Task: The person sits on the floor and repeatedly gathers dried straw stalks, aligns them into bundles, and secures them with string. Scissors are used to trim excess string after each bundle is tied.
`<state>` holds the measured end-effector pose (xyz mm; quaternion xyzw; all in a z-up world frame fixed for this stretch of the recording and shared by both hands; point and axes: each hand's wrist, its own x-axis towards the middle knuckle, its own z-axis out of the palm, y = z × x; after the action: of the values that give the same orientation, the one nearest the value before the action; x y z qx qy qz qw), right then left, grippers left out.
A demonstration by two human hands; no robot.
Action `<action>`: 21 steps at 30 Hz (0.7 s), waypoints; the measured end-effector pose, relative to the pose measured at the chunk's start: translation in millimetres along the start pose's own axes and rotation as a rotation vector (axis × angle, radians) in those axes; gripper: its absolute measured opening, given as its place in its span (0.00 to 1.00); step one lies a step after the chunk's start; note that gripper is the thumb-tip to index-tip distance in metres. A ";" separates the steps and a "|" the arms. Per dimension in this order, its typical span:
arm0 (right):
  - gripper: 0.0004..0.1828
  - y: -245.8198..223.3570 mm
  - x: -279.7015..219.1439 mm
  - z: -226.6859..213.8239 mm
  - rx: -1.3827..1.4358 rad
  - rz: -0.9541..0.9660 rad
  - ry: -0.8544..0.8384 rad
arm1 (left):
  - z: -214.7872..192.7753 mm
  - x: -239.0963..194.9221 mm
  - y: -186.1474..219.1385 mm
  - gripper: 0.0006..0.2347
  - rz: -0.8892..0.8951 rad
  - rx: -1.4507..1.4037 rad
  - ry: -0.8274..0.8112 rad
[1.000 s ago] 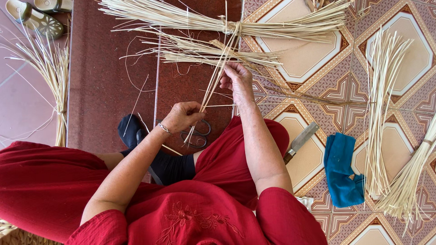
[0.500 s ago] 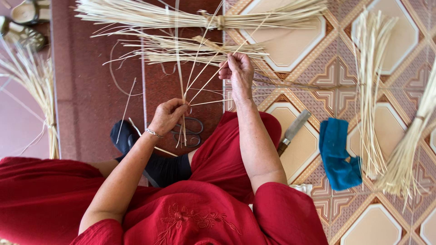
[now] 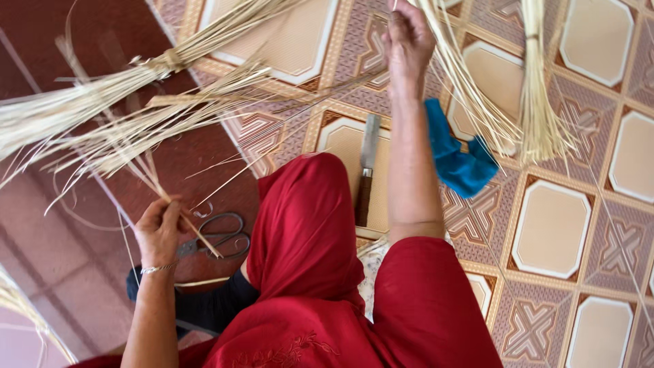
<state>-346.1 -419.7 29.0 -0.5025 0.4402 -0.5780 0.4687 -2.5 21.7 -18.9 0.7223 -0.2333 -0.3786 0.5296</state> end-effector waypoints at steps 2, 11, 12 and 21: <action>0.06 3.5 28.7 -55.0 -0.625 -0.409 0.049 | 4.3 2.1 -1.4 0.06 -0.002 -0.006 -0.004; 0.10 85.2 50.8 -205.5 -1.725 -0.321 0.118 | 22.5 4.5 -1.4 0.07 -0.036 0.033 -0.030; 0.11 96.0 48.9 -212.9 -1.732 -0.235 0.100 | 23.6 4.0 -1.0 0.07 -0.035 0.065 -0.020; 0.12 152.4 35.2 -227.1 -1.610 -0.506 0.206 | 26.5 3.1 -3.9 0.07 -0.019 0.096 -0.042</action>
<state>-558.5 -472.2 -138.8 -0.7109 0.6320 -0.2187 -0.2175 -21.9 5.1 -27.5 0.7407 -0.2556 -0.3871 0.4859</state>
